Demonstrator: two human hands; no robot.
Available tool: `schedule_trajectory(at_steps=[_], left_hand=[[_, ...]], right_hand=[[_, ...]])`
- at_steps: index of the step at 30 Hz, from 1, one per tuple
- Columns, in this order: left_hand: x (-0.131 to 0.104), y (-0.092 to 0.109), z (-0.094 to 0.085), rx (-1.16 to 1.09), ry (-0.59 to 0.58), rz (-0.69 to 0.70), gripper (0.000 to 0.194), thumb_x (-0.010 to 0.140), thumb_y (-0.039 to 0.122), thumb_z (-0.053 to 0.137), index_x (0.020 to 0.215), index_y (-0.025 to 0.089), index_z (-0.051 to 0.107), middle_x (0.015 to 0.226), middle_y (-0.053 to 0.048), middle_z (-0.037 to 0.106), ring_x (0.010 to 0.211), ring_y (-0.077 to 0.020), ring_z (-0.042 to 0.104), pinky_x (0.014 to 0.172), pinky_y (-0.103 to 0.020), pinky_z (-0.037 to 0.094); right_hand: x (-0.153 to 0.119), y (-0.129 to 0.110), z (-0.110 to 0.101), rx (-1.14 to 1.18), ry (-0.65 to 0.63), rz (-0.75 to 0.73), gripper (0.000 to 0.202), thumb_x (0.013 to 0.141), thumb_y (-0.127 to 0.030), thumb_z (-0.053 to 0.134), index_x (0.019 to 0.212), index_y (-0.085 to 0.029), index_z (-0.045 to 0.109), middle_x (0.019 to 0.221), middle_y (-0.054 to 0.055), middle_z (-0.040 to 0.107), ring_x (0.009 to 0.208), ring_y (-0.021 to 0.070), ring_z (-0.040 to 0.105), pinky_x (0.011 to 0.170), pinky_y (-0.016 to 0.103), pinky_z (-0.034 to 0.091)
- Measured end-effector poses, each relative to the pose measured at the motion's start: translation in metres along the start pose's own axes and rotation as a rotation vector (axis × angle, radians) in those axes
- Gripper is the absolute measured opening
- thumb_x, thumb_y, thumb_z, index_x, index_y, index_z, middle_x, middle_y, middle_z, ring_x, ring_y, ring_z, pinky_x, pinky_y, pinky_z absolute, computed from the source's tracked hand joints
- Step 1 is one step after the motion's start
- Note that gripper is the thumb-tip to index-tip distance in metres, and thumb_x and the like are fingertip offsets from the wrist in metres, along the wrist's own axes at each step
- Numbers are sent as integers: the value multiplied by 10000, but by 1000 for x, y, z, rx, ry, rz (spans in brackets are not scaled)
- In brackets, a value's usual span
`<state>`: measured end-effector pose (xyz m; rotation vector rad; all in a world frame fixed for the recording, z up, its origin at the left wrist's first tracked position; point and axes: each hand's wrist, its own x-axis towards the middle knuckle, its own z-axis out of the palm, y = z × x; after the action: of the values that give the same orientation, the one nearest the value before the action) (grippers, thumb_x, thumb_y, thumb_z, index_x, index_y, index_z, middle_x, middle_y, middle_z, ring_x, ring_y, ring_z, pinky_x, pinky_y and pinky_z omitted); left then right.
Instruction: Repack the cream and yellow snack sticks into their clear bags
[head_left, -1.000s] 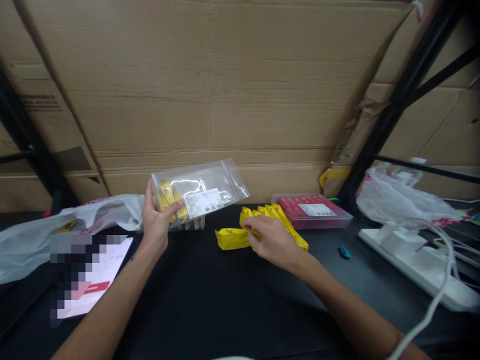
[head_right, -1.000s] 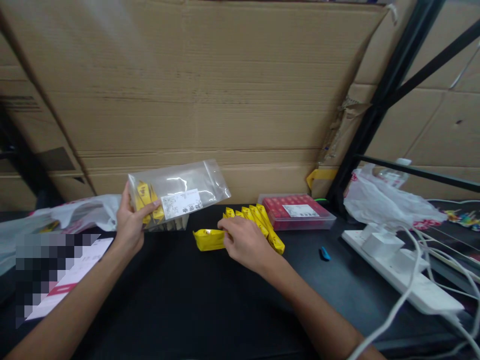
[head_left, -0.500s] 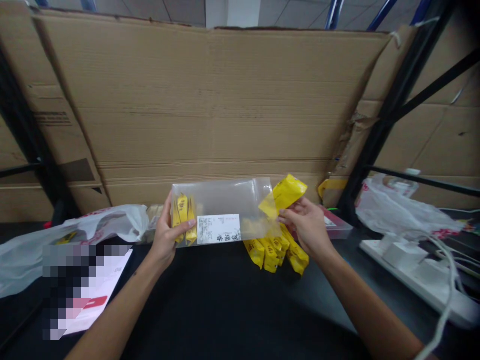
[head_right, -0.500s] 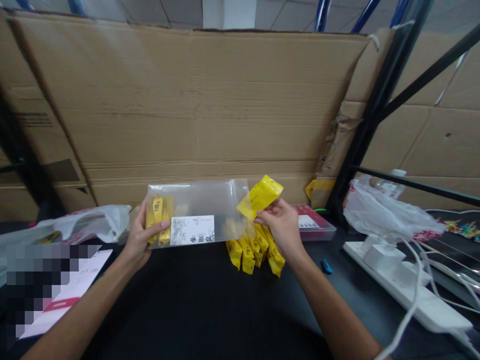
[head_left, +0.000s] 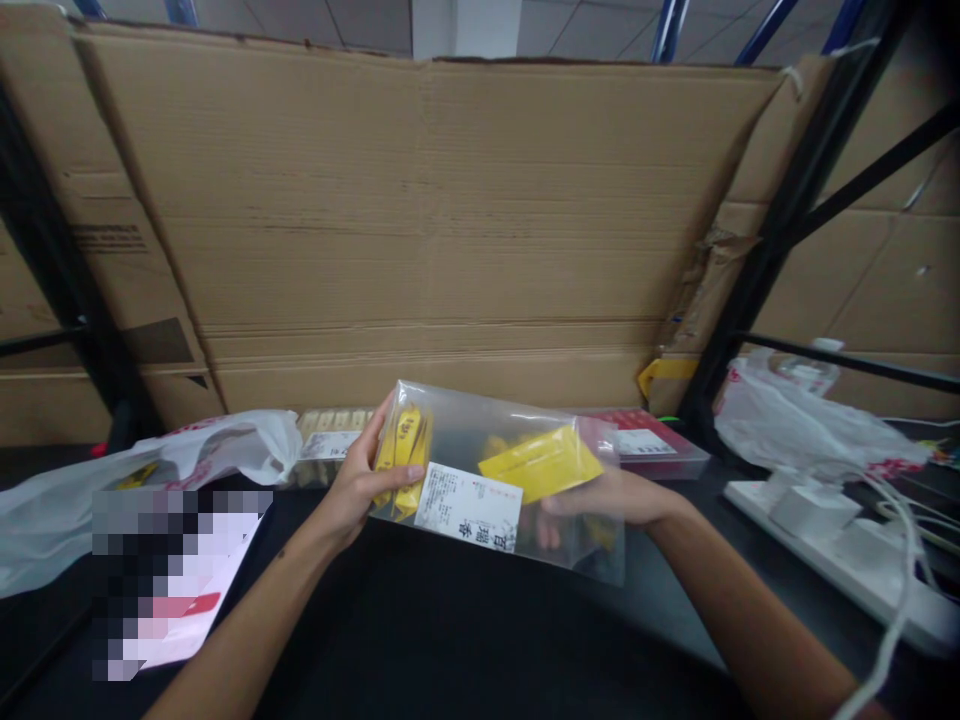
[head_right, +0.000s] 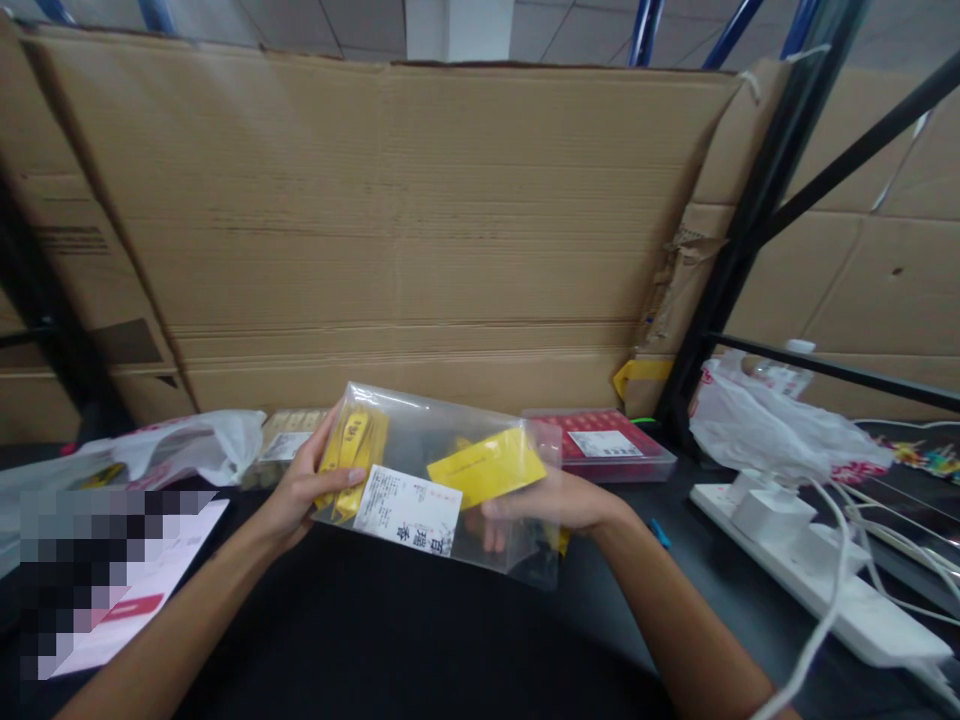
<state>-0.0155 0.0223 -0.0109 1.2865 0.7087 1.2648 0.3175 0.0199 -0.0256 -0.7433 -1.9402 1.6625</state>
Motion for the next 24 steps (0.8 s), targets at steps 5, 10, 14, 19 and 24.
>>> schedule_trajectory(at_steps=[5,10,14,19,24], left_hand=[[1,-1,0,-27,2,-13,1202,686,160,905,1672,368,250,1608,-119,515,1318,-401,617,813,-337,629],[2,0,-1,-32,9,-14,1207,694,164,905,1676,351,228,1577,-127,550,1293,-379,639,834,-335,625],[0,1,1,-26,-36,-29,1170,702,163,902,1664,355,265,1554,-126,573,1313,-390,626,850,-351,623],[-4,-2,10,-24,-114,-29,1114,713,154,896,1641,383,325,1575,-104,559,1384,-404,567,868,-365,622],[-5,-8,18,-34,-125,-35,1046,695,131,896,1600,373,432,1565,-95,569,1388,-410,561,876,-386,629]], right_hand=[[7,12,1,167,147,22,331,849,-386,840,1038,-134,740,835,79,795,680,167,756,636,266,621],[11,9,7,253,184,-16,411,751,-312,916,1103,-182,749,844,32,764,666,131,714,566,212,587],[13,8,14,217,75,71,413,788,-436,882,1042,-142,741,765,38,746,598,132,693,492,201,541],[18,17,22,170,46,162,450,854,-562,786,944,-123,741,734,51,727,568,128,669,500,213,534],[26,11,36,47,212,-42,405,865,-534,758,1094,-200,744,908,55,747,776,180,717,738,310,615]])
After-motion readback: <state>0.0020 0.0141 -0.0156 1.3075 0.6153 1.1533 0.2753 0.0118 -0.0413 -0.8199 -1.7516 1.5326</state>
